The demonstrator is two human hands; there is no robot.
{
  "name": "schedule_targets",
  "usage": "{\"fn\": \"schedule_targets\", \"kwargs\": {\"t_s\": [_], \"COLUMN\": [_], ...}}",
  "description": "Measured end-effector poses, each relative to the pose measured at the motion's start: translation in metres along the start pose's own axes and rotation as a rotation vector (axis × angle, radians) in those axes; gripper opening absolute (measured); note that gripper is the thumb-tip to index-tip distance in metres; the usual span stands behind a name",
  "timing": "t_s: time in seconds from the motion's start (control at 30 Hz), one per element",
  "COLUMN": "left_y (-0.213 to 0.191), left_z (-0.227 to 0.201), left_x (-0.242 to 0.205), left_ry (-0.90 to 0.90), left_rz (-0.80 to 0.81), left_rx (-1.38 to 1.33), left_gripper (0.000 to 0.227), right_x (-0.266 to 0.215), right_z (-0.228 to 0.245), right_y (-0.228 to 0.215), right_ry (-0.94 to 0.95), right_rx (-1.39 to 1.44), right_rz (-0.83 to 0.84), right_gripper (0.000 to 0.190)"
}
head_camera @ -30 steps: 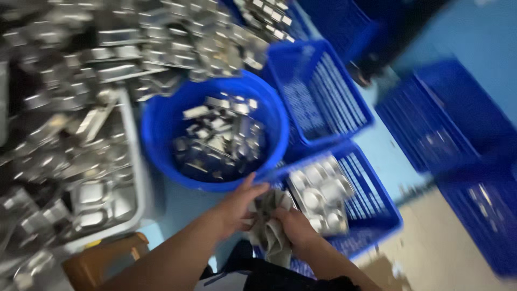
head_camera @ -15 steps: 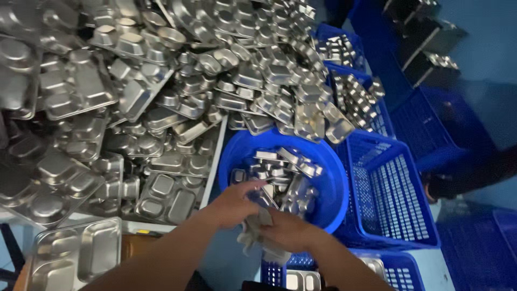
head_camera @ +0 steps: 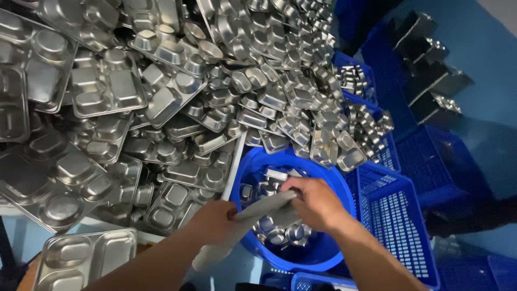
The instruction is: The person wipes multiple stainless steel compartment trays with a cloth, one at a time, and places them into a blue plastic basket. The person handles each tray individually, wiping the surface and compartments before stacking them in the basket.
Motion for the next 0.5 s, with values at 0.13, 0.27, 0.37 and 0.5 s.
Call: {"fn": "schedule_targets", "kwargs": {"t_s": [0.13,0.27,0.37,0.5], "left_y": [0.005,0.004,0.004,0.0], "left_z": [0.046,0.07,0.077,0.074], "left_x": [-0.008,-0.013,-0.025,-0.038], "left_ry": [-0.195,-0.172,-0.264,-0.329], "left_rz": [-0.14,-0.252,-0.283,-0.302], "left_rx": [-0.11,-0.095,-0.123,-0.323], "left_gripper": [0.03,0.036,0.04,0.046], "right_x": [0.018,0.033,0.041,0.053], "right_z": [0.004,0.004,0.009,0.009], "right_y": [-0.014,0.006,0.018,0.027], "right_ry": [-0.218,-0.103,-0.111,-0.03], "right_rx": [-0.159,-0.174,-0.118,-0.066], "right_rz": [-0.163,-0.157,-0.138,-0.01], "right_gripper": [0.024,0.024,0.028,0.03]}}
Point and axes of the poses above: each hand's wrist, its own x-axis towards the middle knuckle, its own y-axis out of the palm, z = x × y, the point moved 3 cm from there along x, towards the middle knuckle, and after that the axes turned 10 degrees about y, right-handed, at the moved point
